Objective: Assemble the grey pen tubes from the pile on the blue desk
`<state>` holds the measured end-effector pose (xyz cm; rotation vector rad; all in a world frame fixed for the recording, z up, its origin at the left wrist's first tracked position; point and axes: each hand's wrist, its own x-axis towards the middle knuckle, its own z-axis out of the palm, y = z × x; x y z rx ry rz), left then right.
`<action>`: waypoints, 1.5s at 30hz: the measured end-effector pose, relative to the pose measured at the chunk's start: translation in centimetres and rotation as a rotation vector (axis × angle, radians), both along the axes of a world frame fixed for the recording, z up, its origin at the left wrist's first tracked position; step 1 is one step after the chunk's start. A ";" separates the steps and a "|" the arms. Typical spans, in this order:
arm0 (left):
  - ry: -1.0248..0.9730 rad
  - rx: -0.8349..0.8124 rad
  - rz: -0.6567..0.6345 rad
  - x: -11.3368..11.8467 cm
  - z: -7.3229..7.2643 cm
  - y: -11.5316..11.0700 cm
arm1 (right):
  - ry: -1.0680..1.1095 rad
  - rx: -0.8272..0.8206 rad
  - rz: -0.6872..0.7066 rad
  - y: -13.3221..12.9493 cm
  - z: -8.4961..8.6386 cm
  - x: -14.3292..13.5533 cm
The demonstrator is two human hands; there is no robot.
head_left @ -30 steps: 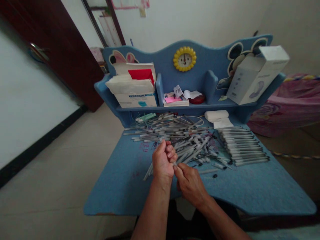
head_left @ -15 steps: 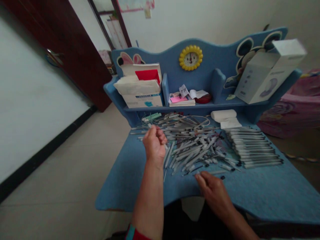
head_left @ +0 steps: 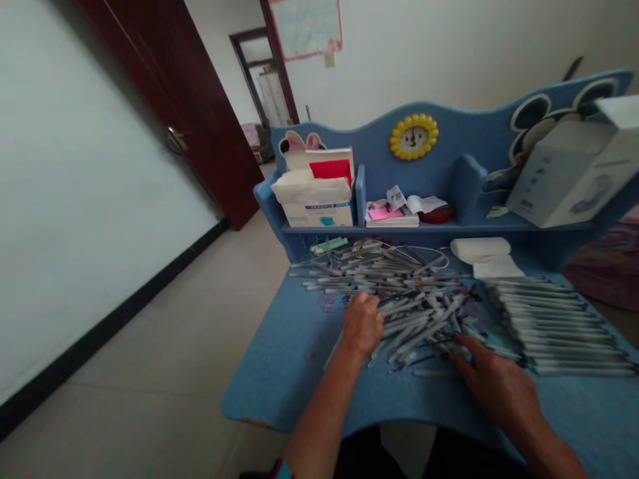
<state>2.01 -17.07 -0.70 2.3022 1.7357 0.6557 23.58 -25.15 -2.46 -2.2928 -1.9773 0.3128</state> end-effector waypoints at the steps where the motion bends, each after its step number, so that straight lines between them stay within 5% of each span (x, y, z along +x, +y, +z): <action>1: 0.009 0.021 -0.001 -0.1 -0.2 -0.1 | 0.010 0.005 -0.001 0.0 -0.2 0.0; 7: -0.019 0.089 0.079 -2.7 -0.7 0.3 | 0.019 0.110 0.000 -0.2 -1.0 0.5; 11: 0.255 0.043 0.125 -4.7 0.2 2.0 | 0.018 0.220 0.000 -0.5 -1.5 0.4; 15: 0.493 0.004 0.015 -4.8 0.9 4.0 | 0.014 0.350 0.018 -0.8 -1.9 0.4; 26: 0.612 -0.027 -0.157 -4.6 1.1 6.4 | 0.037 0.666 0.110 -1.8 -3.2 0.6; 39: 0.586 0.019 -0.247 -5.1 1.9 5.5 | 0.163 0.775 0.178 -2.5 -4.3 0.9; 45: 0.390 0.051 -0.386 -3.8 3.7 1.3 | 0.391 0.625 0.160 -2.1 -0.7 -0.6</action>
